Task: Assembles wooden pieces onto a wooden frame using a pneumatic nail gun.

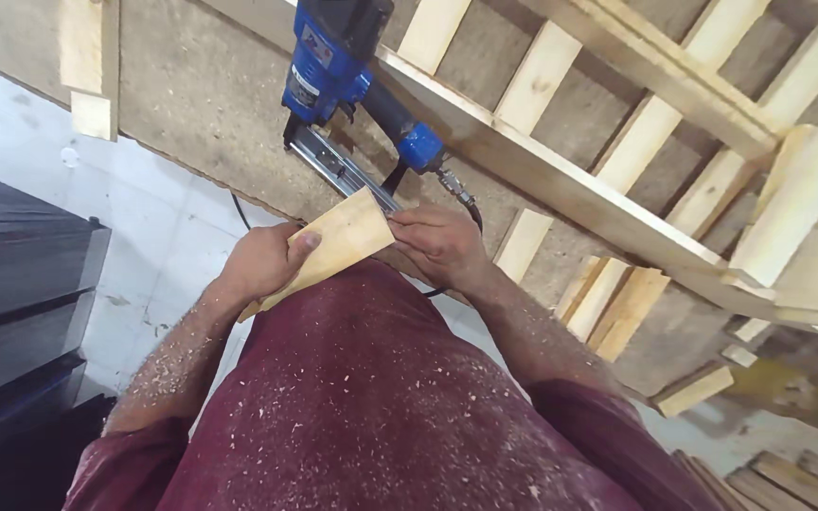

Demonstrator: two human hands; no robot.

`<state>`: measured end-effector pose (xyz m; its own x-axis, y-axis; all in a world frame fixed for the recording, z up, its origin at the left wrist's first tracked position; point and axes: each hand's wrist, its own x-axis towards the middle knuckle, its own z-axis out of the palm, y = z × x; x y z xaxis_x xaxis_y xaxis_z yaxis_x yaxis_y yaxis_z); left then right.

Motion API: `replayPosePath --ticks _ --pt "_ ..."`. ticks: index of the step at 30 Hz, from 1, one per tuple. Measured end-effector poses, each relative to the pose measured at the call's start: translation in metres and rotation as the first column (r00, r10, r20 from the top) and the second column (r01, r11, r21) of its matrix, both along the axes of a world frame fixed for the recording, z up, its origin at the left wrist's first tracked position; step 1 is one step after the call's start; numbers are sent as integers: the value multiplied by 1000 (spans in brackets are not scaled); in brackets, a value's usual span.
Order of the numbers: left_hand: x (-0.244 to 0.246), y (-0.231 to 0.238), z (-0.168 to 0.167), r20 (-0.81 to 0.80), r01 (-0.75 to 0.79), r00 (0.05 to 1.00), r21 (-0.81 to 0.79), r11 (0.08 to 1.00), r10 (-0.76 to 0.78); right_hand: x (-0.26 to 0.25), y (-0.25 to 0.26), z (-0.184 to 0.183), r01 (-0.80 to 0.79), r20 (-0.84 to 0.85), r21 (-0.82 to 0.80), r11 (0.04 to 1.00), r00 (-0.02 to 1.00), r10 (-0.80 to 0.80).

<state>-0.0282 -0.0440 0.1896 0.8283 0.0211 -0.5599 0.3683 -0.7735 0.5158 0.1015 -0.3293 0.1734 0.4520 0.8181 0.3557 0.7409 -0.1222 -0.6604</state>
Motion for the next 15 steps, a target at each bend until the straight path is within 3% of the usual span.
replayPosePath --ticks 7,10,11,13,15 --pt "1 -3 0 -12 -8 1000 21 1000 8 -2 -3 -6 6 -42 38 999 999 -5" --pt "1 0 -2 -22 -58 998 69 996 60 11 -1 -4 -13 -133 -107 994 991 -1" --pt "2 3 -4 -21 -86 996 102 991 89 22 4 -2 13 -170 -168 986 985 -42" --pt "1 11 -11 -30 -146 988 189 971 154 54 21 7 210 -148 -331 920 951 -270" --pt "-4 22 -21 -53 -187 976 278 942 209 98 54 7 371 -81 -570 733 863 -499"
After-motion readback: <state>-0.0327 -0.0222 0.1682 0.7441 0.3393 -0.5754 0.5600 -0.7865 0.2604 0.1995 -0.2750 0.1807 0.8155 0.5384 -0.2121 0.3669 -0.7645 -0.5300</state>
